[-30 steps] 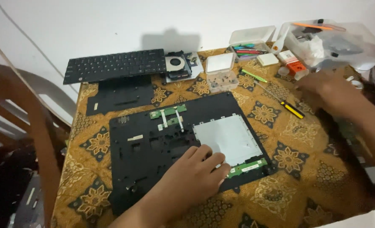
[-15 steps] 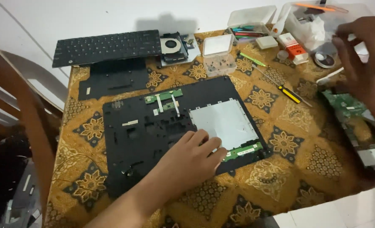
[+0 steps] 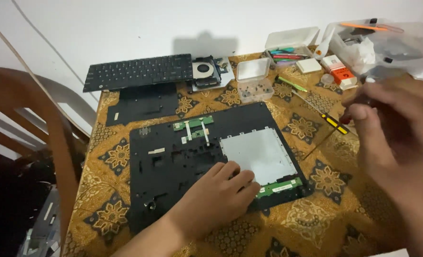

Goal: Reassembling the internal components of a laptop by connecting ribbon cables and seating the motherboard into the chassis.

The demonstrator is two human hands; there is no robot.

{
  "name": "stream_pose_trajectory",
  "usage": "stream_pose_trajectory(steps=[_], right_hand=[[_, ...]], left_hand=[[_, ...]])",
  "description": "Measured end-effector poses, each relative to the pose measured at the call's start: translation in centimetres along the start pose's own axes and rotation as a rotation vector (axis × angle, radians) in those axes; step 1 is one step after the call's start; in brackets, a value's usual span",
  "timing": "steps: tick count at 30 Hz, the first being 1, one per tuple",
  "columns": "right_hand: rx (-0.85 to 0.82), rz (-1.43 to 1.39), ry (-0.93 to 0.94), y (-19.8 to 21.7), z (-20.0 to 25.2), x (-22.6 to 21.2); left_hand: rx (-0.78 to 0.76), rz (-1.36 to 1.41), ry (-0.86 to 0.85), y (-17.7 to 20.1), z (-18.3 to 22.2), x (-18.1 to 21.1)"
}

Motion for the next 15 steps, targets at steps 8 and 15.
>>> stream_pose_trajectory(steps=[8, 15], right_hand=[[0.213, -0.034, 0.172, 0.3, -0.5, 3.4], [0.144, -0.083, 0.202, -1.0, -0.4, 4.3]], left_hand=[[-0.051, 0.039, 0.014, -1.6, 0.2, -0.3], [-0.045, 0.052, 0.017, -2.3, -0.2, -0.6]])
Point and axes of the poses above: each hand's wrist, its own z-axis away from the middle knuckle, its own y-axis out of the back of the hand, x = y × z, the point moved 2 cm from there along -z, towards the middle knuckle, and after that the axes turned 7 degrees about -x, right-handed, at the moved point
